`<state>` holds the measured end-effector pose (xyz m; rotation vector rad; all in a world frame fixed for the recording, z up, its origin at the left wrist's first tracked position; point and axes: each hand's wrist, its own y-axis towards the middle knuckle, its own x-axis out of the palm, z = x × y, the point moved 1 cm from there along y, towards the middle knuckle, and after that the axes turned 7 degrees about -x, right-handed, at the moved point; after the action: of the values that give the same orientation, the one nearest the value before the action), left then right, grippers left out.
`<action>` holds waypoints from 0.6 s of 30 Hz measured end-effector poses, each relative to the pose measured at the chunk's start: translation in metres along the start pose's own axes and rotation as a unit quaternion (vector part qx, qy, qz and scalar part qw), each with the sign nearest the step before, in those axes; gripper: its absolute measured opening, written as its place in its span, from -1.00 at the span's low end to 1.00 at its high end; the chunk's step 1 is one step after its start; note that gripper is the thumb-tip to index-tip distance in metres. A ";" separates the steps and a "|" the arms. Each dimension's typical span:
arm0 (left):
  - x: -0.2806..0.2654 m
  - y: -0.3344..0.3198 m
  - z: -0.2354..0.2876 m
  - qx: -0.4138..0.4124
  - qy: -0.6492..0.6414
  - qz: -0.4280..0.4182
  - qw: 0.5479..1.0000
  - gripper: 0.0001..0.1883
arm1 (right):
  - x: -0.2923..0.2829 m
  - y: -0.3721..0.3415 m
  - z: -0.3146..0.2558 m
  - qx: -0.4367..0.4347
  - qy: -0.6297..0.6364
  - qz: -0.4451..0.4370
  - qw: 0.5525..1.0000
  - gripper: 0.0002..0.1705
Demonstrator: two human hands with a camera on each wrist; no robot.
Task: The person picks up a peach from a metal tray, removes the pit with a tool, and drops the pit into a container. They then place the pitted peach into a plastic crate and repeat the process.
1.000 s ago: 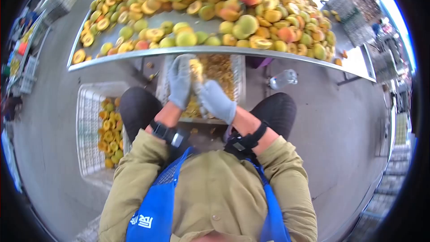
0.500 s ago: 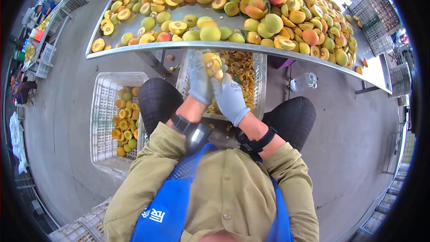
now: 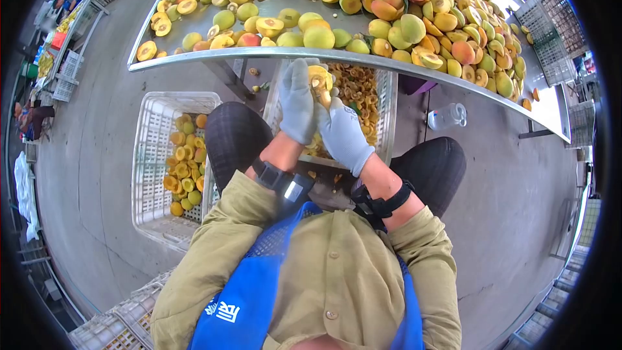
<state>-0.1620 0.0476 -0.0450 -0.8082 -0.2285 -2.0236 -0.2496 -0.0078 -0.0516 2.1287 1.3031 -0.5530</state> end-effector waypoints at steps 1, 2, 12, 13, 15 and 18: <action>-0.001 -0.001 -0.001 0.000 0.005 0.004 1.000 -0.63 | 0.000 0.000 -0.001 0.019 0.039 -0.014 0.999 -0.68; -0.002 -0.001 0.000 0.001 0.009 0.007 1.000 -0.63 | -0.003 0.001 -0.004 0.056 0.094 -0.037 0.993 -0.67; -0.006 -0.002 0.000 0.060 0.076 -0.020 0.995 -0.64 | -0.035 0.005 -0.042 0.262 0.449 -0.127 0.845 -0.60; -0.006 -0.002 0.001 0.057 0.063 -0.018 0.996 -0.64 | -0.034 0.007 -0.038 0.269 0.457 -0.127 0.838 -0.56; -0.007 -0.004 0.000 0.065 0.046 -0.025 0.997 -0.65 | -0.032 0.007 -0.036 0.263 0.445 -0.138 0.845 -0.52; -0.002 -0.008 0.006 0.058 0.044 -0.012 0.997 -0.68 | -0.037 0.011 -0.043 0.249 0.330 -0.159 0.897 -0.57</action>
<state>-0.1651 0.0555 -0.0406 -0.6461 -0.3048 -2.0433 -0.2535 -0.0072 0.0059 2.6756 2.0916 -0.3103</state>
